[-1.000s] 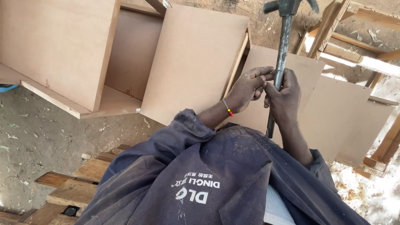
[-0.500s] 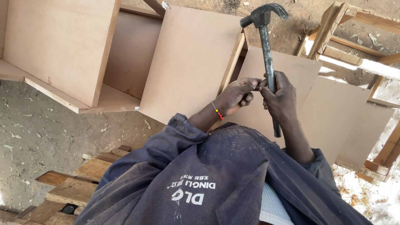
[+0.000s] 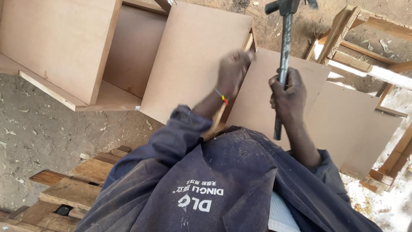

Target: The person is assembling a wooden cabinet by hammering nails into the panels and aligning the pieces.

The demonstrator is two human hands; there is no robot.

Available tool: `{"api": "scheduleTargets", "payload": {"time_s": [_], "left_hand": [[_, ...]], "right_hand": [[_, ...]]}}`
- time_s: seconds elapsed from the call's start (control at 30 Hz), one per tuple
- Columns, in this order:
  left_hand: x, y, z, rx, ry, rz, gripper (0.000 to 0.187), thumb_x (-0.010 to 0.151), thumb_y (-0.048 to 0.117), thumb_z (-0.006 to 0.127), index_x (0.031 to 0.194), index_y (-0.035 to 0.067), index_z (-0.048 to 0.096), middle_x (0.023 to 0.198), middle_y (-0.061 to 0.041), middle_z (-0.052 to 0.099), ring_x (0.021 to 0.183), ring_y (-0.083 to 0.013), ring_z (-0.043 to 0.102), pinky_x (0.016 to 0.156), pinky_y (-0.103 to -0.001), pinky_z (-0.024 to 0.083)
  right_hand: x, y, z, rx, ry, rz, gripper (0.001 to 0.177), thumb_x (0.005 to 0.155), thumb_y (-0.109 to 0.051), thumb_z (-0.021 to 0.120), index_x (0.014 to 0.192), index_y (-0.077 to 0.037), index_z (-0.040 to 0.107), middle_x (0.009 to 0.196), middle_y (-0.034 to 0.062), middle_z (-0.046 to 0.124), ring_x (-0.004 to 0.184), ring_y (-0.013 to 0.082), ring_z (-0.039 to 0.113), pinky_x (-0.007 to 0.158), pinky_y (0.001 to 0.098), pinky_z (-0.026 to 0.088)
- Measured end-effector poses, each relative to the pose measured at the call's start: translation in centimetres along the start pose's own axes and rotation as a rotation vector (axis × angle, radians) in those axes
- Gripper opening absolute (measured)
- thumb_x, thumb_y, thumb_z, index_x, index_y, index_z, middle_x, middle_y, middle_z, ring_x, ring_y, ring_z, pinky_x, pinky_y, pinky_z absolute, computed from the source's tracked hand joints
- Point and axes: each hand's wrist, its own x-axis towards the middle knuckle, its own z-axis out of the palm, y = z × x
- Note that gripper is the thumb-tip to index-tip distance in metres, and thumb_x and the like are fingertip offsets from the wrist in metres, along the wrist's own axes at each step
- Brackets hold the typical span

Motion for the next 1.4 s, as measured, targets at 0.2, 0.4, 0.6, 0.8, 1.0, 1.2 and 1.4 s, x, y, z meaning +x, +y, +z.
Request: {"api": "scheduleTargets", "payload": {"time_s": [0.2,0.4,0.6,0.8,1.0,1.2,1.4], "left_hand": [[12.6,3.5,-0.9,0.476,0.090,0.373,0.018,0.079,0.026,0.067,0.078,0.013,0.080,0.101,-0.004,0.084,0.095,-0.0167,0.076,0.082,-0.033,0.058],[12.2,3.2,-0.6,0.556,0.005,0.482,0.016,0.083,0.020,0.063,0.081,0.013,0.077,0.100,-0.003,0.082,0.097,-0.0178,0.077,0.083,-0.033,0.060],[12.5,3.0,-0.6,0.601,-0.025,0.455,0.016,0.084,0.017,0.060,0.080,0.015,0.076,0.100,0.006,0.081,0.095,-0.0132,0.072,0.080,-0.031,0.056],[13.8,1.3,-1.0,0.629,-0.035,0.512,0.016,0.086,0.023,0.061,0.083,0.016,0.076,0.103,0.006,0.081,0.095,-0.0154,0.074,0.080,-0.034,0.056],[14.2,1.0,-1.0,0.693,-0.047,0.563,0.015,0.087,0.024,0.065,0.090,0.017,0.078,0.100,0.004,0.078,0.093,-0.0180,0.074,0.081,-0.035,0.054],[12.9,1.9,-0.6,0.732,-0.018,0.537,0.007,0.086,0.019,0.066,0.083,0.016,0.070,0.092,0.005,0.071,0.083,-0.0185,0.068,0.075,-0.036,0.050],[13.0,2.0,-0.4,0.731,0.000,0.502,0.014,0.083,0.020,0.066,0.084,0.018,0.079,0.099,0.006,0.078,0.092,-0.0185,0.073,0.079,-0.037,0.054]], "right_hand": [[1.5,-4.4,-3.1,-0.490,-0.028,0.015,0.010,0.111,-0.013,0.058,0.117,-0.008,0.051,0.085,0.0043,0.056,0.060,0.0154,0.056,0.049,0.0310,0.052],[2.3,-6.8,-4.8,-0.789,-0.187,-0.090,0.065,0.108,-0.012,0.054,0.169,-0.016,0.033,0.089,0.0166,0.058,0.069,0.0297,0.052,0.063,0.0471,0.046],[3.8,-6.4,-4.1,-0.793,-0.276,-0.169,0.062,0.110,-0.007,0.058,0.168,-0.007,0.035,0.091,0.0147,0.053,0.076,0.0287,0.047,0.064,0.0432,0.042],[5.5,-6.2,-4.5,-0.803,-0.298,-0.494,0.063,0.113,0.003,0.065,0.169,-0.001,0.038,0.089,0.0164,0.052,0.072,0.0272,0.045,0.059,0.0417,0.040],[6.0,-6.0,-4.3,-0.808,-0.299,-0.682,0.074,0.116,0.008,0.060,0.175,-0.013,0.021,0.107,0.0251,0.060,0.083,0.0346,0.051,0.069,0.0464,0.042],[6.6,-8.7,-2.8,-1.074,-0.431,-0.178,0.065,0.108,-0.014,0.055,0.170,-0.021,0.035,0.099,0.0300,0.059,0.083,0.0529,0.057,0.068,0.0587,0.045],[6.1,-4.8,-4.2,-0.868,-0.311,-0.607,0.074,0.116,0.003,0.056,0.174,-0.020,0.016,0.102,0.0259,0.059,0.081,0.0414,0.054,0.065,0.0519,0.041]]}}
